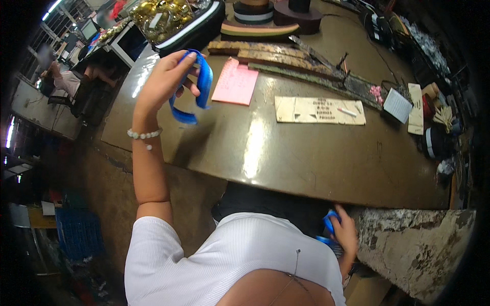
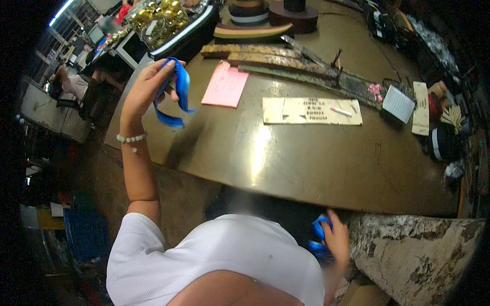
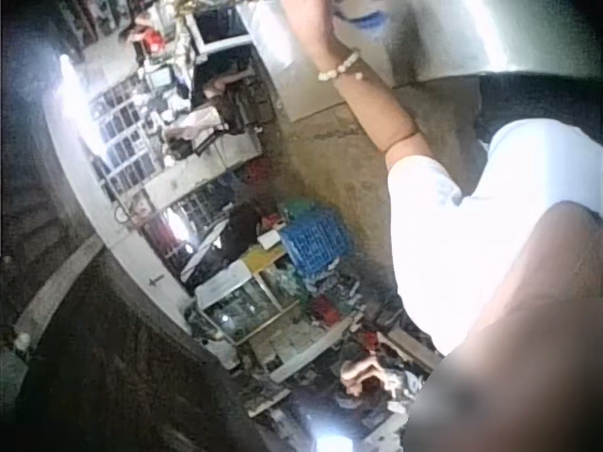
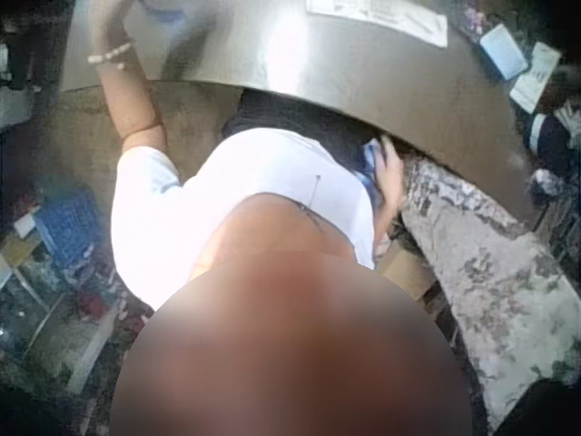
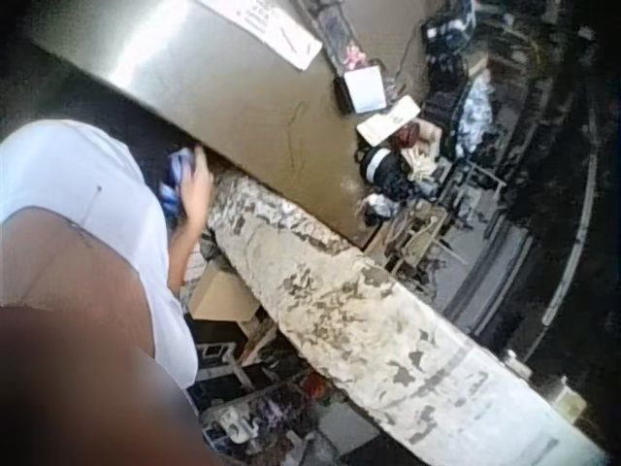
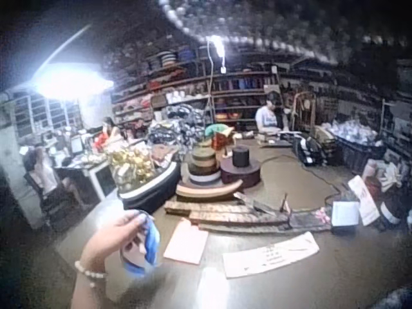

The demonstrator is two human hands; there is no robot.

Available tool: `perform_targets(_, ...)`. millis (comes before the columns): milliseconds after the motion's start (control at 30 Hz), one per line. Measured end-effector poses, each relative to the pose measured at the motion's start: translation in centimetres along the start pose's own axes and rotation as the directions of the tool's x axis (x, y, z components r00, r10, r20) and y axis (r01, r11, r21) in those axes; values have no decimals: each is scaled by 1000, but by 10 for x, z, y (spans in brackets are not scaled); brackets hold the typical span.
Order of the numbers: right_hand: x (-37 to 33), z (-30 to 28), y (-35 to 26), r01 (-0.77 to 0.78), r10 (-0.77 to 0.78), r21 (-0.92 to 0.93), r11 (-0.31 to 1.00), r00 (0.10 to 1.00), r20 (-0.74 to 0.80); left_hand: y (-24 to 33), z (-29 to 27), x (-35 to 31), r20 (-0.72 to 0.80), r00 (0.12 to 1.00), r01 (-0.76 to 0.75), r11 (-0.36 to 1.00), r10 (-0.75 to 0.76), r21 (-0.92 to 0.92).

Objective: The person measures and marks a multi-colored fabric strip using a paper template and a white marker, then wraps the strip around a hat base to form a band. They handle a blue ribbon and other materials on the table while working.

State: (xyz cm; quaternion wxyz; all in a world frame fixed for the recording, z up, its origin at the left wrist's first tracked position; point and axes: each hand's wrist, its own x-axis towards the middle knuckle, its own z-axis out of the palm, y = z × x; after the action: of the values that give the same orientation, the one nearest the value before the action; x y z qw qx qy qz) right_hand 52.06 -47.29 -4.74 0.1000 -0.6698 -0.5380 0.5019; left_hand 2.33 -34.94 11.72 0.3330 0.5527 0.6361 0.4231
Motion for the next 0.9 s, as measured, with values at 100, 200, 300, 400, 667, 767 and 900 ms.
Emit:
perform_targets(100,-27,-53,-51,316,-276,-576,754,948,159,16,9,20,-29,987,-147,958,159,245)
perform_targets(200,-18,-72,-122,536,-557,-683,497,800,223,35,25,33,68,965,-261,896,254,359)
perform_targets(300,-3,-72,-200,536,-574,-814,224,748,334,51,48,55,139,912,-407,815,385,413)
perform_targets(400,14,-84,-272,767,-554,-635,92,569,608,55,71,81,225,921,-344,935,317,92)
perform_targets(667,68,-93,-374,782,-694,-391,485,617,372,51,112,122,332,907,-11,802,259,-597)
perform_targets(767,94,-93,-382,561,-467,-189,806,799,379,58,120,121,323,936,67,833,137,-549)
perform_targets(900,116,-94,-375,300,-284,44,953,835,471,69,124,113,374,889,-62,880,263,-471)
